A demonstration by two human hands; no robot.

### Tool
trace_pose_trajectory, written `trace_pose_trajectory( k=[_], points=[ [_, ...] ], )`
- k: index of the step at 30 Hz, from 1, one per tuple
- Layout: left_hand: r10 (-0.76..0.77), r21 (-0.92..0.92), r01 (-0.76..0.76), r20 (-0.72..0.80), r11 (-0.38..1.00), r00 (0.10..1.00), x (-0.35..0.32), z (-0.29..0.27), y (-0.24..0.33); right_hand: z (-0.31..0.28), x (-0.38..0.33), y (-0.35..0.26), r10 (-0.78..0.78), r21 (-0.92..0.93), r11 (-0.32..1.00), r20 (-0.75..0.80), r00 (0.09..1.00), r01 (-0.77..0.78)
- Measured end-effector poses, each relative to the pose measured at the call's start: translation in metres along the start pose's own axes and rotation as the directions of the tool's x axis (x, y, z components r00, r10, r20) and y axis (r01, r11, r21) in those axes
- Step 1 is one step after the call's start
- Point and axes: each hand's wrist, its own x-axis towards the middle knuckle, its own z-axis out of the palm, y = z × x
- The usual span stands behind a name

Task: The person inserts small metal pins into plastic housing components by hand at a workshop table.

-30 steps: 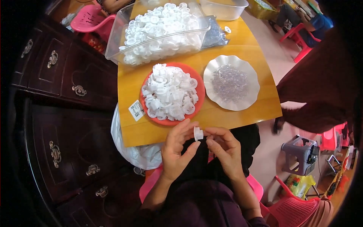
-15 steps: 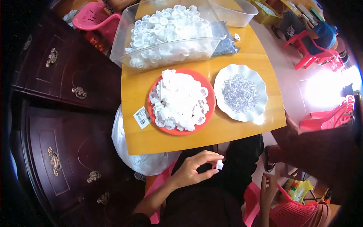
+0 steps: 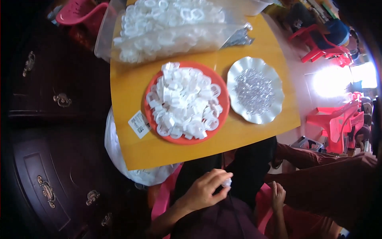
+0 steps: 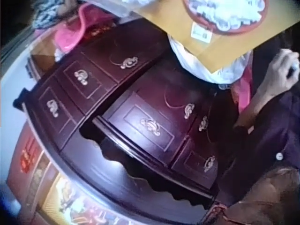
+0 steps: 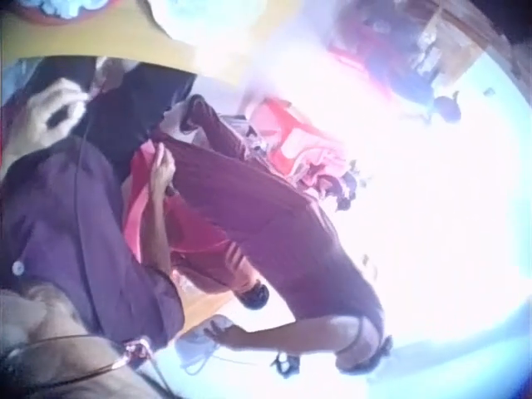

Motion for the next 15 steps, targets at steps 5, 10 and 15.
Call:
trace_pose_trajectory(
  k=[5, 10, 15],
  points=[
    [0.236, 0.316, -0.278, 0.166, 0.907, 0.957, -0.012, 0.009, 0.006, 0.001, 0.006, -0.019, 0.146, -0.036, 0.989, 0.013, 0.989, -0.145],
    [0.275, 0.326, -0.324, 0.187, 0.888, 0.943, -0.015, 0.002, 0.007, 0.002, 0.001, 0.012, 0.205, -0.065, 0.977, 0.012, 0.979, -0.204],
    [0.314, 0.357, -0.376, 0.222, 0.855, 0.923, -0.017, -0.01, 0.006, -0.001, 0.002, 0.011, 0.317, -0.067, 0.948, 0.191, 0.929, -0.31]
  ],
)
